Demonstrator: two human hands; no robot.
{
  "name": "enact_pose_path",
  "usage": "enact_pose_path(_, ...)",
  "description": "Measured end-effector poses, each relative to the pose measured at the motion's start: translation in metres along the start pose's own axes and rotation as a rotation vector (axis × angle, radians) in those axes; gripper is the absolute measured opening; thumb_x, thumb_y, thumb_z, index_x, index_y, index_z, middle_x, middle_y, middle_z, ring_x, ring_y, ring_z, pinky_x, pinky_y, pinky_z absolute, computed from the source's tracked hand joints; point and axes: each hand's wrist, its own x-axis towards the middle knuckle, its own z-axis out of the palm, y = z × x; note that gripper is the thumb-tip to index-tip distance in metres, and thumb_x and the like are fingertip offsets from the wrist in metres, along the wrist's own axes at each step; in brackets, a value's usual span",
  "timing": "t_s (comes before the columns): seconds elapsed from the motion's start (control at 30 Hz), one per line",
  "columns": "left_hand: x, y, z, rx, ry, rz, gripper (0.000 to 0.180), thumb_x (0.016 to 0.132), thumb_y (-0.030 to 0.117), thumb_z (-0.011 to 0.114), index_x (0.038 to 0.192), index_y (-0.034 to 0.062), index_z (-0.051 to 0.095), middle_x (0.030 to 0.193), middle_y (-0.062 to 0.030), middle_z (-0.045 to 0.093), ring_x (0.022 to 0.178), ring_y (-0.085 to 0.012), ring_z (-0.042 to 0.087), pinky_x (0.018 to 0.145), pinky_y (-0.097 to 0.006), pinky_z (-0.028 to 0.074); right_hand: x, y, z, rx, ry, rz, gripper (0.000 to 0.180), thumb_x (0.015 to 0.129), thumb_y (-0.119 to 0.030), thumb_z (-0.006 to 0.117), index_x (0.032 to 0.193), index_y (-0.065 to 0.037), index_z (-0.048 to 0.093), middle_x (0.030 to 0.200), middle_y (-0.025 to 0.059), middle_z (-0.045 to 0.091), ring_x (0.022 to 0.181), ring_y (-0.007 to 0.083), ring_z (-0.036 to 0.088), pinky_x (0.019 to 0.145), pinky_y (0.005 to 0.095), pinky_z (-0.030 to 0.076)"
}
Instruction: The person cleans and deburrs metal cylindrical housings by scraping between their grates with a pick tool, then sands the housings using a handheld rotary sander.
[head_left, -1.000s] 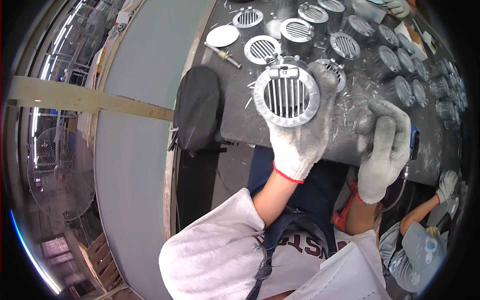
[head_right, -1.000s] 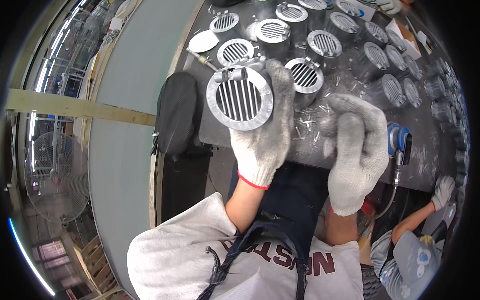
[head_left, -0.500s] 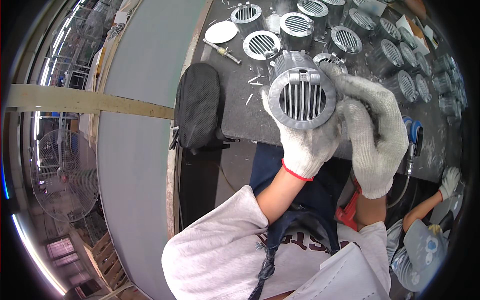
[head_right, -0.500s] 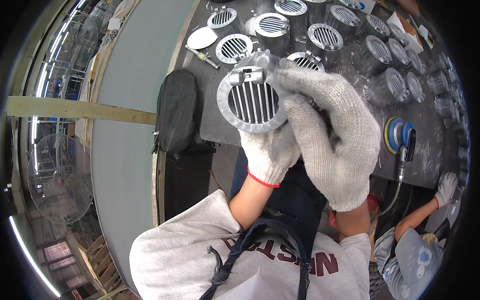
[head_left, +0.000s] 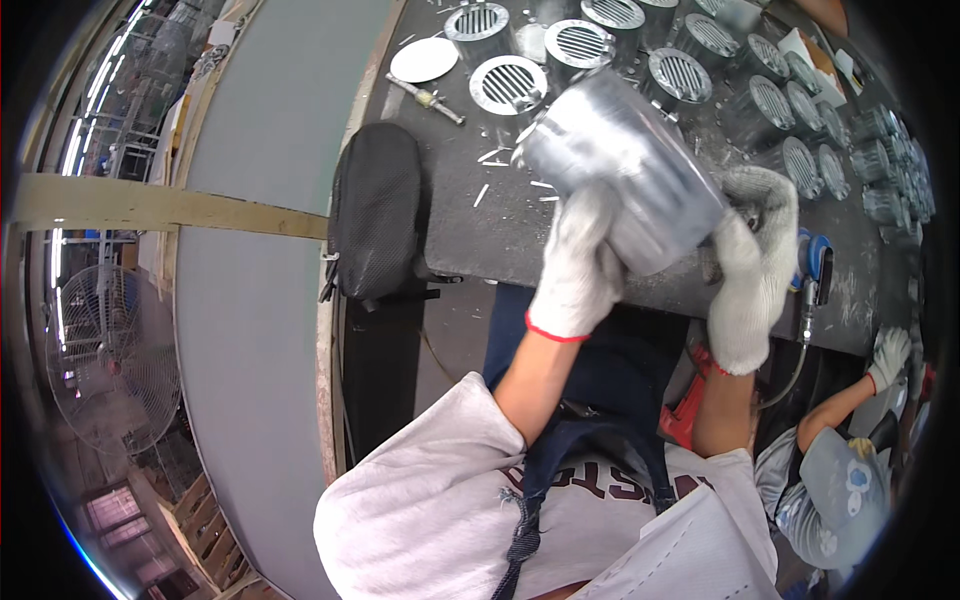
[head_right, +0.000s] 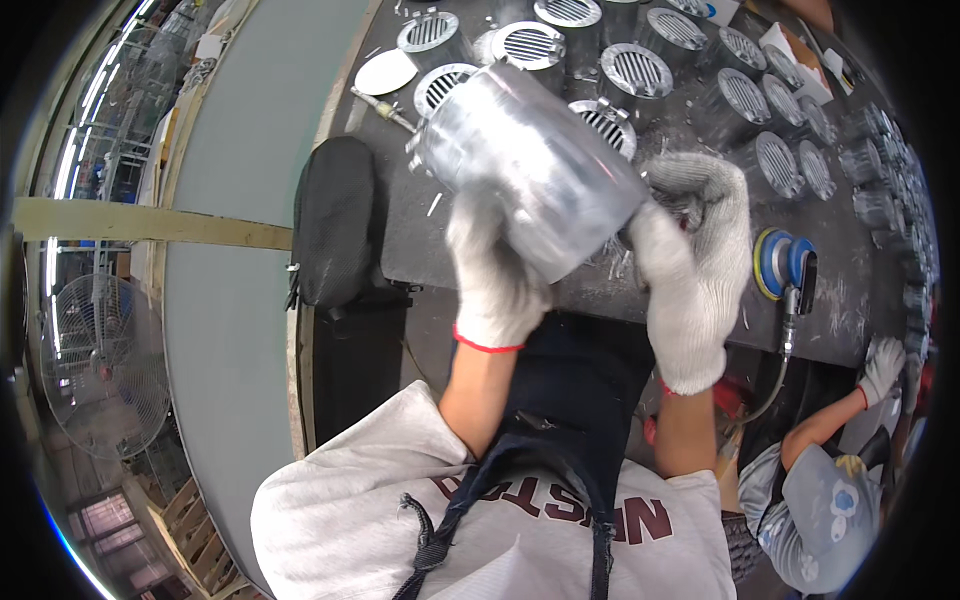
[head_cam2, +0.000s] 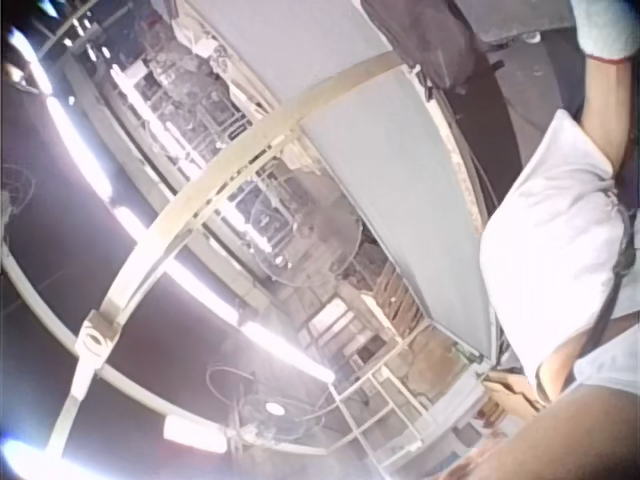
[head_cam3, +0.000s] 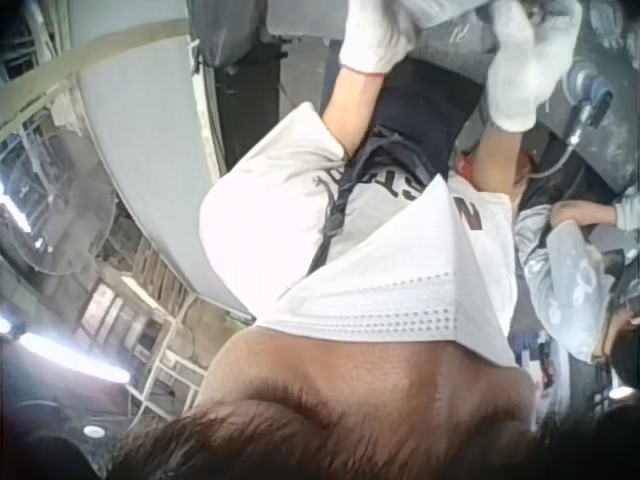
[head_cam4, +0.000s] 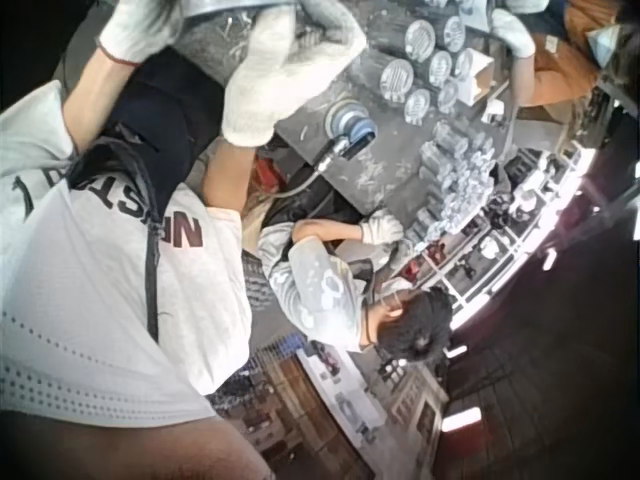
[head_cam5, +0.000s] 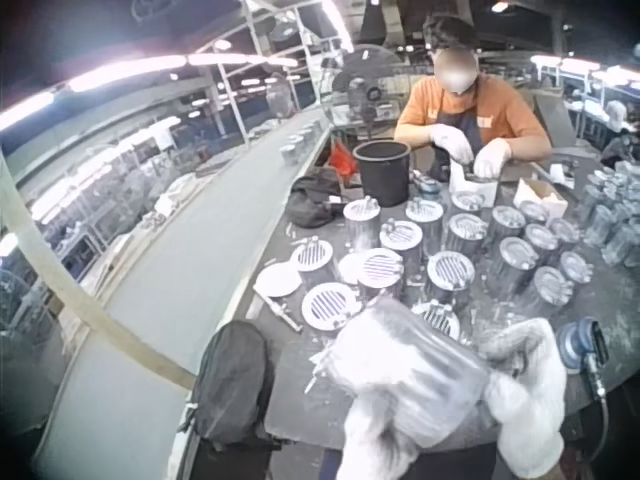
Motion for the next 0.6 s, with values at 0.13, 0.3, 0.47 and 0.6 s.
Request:
enact_pose_path(0.13, 0.023, -0.002, -0.034, -0.409, -0.685, -0.007, 0.094, 0.095, 0.055, 0.067, 0.162, 0.0053, 0.023, 0.158, -0.0179, 0.042, 0.145, -0.0347, 0.042, 0.12, -0.052, 0.037, -0.024, -0.01, 0.015, 0.698, 0.147, 0.551, 0.026, 0.1, -0.027, 0.058, 0.115, -0.006, 0.055, 0.087, 0.0011, 0.058, 0.061, 0.0068, 0.057, 0.046, 0.0192, 0.038)
enact_pose_path(0.3, 0.027, -0.017, -0.003, -0.347, -0.271, 0.032, 0.125, 0.073, 0.094, 0.055, 0.158, 0.0051, 0.031, 0.151, -0.0195, 0.048, 0.133, -0.0354, 0.055, 0.111, -0.053, 0.049, -0.043, 0.009, 0.005, 0.657, -0.109, 0.737, 0.036, 0.107, -0.044, 0.044, 0.106, -0.011, 0.058, 0.075, 0.0015, 0.06, 0.053, 0.0058, 0.05, 0.043, 0.0182, 0.031)
enact_pose_path(0.47, 0.03, -0.009, -0.016, -0.538, -0.017, -0.202, 0.106, 0.082, 0.092, 0.043, 0.151, 0.0118, 0.043, 0.134, -0.021, 0.059, 0.116, -0.0398, 0.064, 0.088, -0.055, 0.062, -0.032, 0.021, -0.031, 0.527, 0.143, 0.45, 0.031, 0.108, -0.036, 0.045, 0.107, -0.008, 0.059, 0.083, 0.0058, 0.062, 0.063, 0.0071, 0.055, 0.05, 0.0185, 0.039)
enact_pose_path(0.6, 0.027, -0.008, -0.02, -0.589, -0.151, -0.26, 0.1, 0.086, 0.086, 0.042, 0.153, 0.0116, 0.042, 0.14, -0.0184, 0.058, 0.122, -0.0382, 0.062, 0.097, -0.053, 0.057, -0.019, 0.01, -0.041, 0.264, -0.08, 0.172, 0.028, 0.109, -0.03, 0.049, 0.113, -0.004, 0.059, 0.098, 0.0076, 0.066, 0.082, 0.0116, 0.062, 0.075, 0.0226, 0.05)
